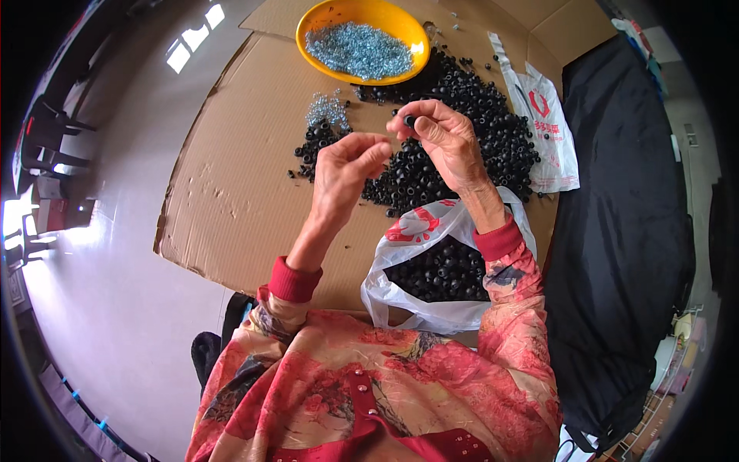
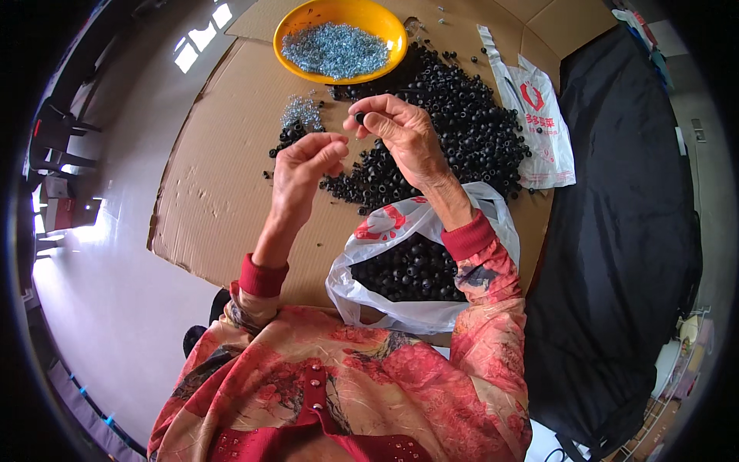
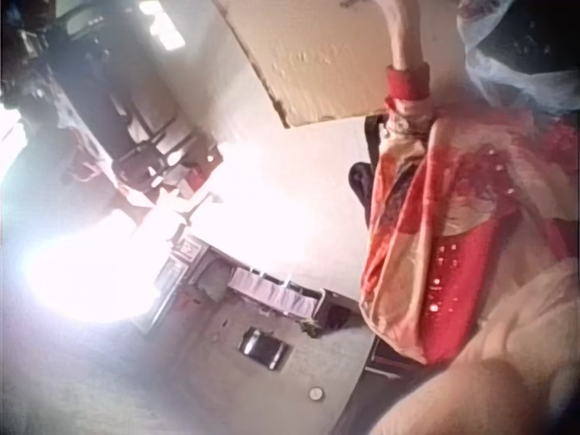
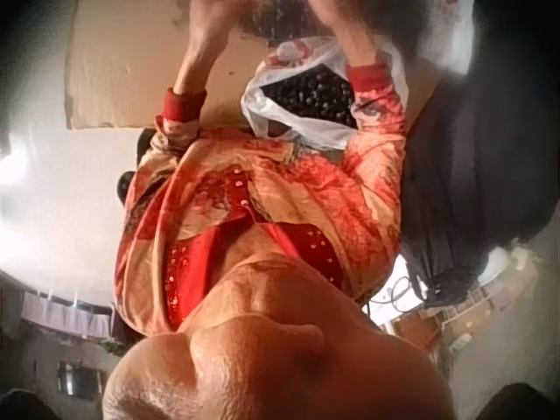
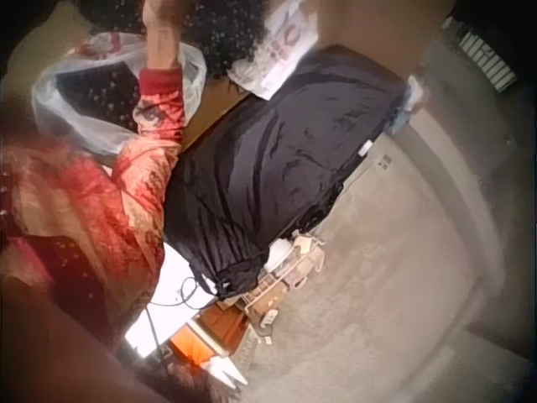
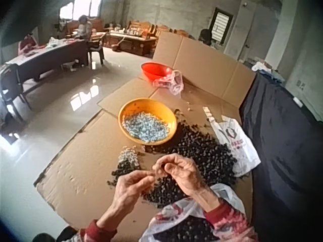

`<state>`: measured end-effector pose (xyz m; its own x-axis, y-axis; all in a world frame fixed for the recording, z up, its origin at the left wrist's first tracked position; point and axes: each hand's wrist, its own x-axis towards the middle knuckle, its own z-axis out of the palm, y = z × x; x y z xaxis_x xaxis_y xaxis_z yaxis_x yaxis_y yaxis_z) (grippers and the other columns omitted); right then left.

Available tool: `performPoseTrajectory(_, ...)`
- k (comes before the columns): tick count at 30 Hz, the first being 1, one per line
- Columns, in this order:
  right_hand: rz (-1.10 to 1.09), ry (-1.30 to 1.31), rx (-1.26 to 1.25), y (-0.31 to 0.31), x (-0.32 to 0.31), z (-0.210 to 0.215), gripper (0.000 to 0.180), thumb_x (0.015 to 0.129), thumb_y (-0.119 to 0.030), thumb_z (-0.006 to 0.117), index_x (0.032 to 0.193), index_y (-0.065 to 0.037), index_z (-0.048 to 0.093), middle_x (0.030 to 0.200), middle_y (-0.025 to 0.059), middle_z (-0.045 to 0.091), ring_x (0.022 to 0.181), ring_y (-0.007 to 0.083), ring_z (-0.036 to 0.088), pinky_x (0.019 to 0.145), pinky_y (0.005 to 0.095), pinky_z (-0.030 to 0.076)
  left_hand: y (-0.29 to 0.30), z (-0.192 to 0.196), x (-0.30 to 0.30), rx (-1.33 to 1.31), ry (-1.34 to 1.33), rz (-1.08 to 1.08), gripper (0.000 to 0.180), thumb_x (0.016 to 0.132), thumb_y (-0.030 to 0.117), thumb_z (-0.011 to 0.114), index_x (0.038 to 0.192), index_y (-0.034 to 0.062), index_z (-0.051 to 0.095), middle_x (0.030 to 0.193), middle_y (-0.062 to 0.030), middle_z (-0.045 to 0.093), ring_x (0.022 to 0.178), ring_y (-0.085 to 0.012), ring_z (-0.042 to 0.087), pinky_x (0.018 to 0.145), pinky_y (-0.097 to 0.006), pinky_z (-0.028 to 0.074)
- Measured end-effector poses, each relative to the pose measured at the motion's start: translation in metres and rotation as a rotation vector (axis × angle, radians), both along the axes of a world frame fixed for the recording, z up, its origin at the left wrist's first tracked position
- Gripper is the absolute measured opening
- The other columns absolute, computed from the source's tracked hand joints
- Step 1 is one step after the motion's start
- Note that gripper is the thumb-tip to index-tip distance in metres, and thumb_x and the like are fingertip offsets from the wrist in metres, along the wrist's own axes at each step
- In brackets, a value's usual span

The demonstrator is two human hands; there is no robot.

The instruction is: The person assembles small components by inserting metal pins into black rubber grommets by hand and placing the assembled pieces into a plastic bag.

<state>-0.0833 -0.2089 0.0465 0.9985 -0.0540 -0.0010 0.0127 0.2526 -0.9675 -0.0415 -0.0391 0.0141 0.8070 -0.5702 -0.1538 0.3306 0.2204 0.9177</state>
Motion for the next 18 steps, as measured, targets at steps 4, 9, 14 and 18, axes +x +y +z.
performPoseTrajectory(4, -0.033, -0.142, -0.14, 0.019, -0.001, 0.007, 0.022, 0.087, -0.024, 0.056, 0.097, -0.004, 0.061, 0.107, 0.0074, 0.058, 0.099, 0.0145, 0.053, 0.087, 0.0282, 0.042, -0.002, 0.01, -0.007, -0.446, 0.436, -0.122, 0.023, 0.086, 0.02, 0.06, 0.1, 0.0012, 0.06, 0.091, -0.0051, 0.061, 0.071, -0.0099, 0.056, 0.066, -0.025, 0.048)
performPoseTrajectory(9, -0.046, -0.218, -0.422, 0.034, 0.0, 0.018, 0.018, 0.087, -0.02, 0.055, 0.094, -0.005, 0.062, 0.103, 0.0062, 0.059, 0.096, 0.0158, 0.055, 0.083, 0.0295, 0.045, -0.002, 0.001, -0.008, -0.702, 0.536, -0.153, 0.021, 0.089, 0.023, 0.054, 0.098, 0.0041, 0.056, 0.087, -0.0036, 0.059, 0.08, -0.0155, 0.056, 0.076, -0.034, 0.048)
performPoseTrajectory(14, -0.152, -0.657, -0.986, 0.038, 0.013, 0.031, 0.012, 0.083, -0.014, 0.057, 0.091, -0.005, 0.061, 0.093, 0.0091, 0.059, 0.087, 0.0236, 0.058, 0.076, 0.0331, 0.046, -0.001, 0.012, -0.003, -0.688, 0.498, -0.026, 0.017, 0.09, 0.019, 0.052, 0.09, 0.0024, 0.056, 0.08, -0.0042, 0.057, 0.072, -0.0146, 0.057, 0.071, -0.032, 0.05)
performPoseTrajectory(18, -0.062, -0.728, -1.073, 0.031, 0.026, 0.037, 0.013, 0.082, -0.009, 0.059, 0.093, -0.004, 0.061, 0.098, 0.0097, 0.059, 0.09, 0.0211, 0.059, 0.077, 0.0299, 0.047, 0.004, 0.018, 0.001, -0.648, 0.398, 0.005, 0.017, 0.091, 0.019, 0.051, 0.093, 0.0022, 0.055, 0.082, -0.0034, 0.058, 0.074, -0.0133, 0.057, 0.072, -0.031, 0.051)
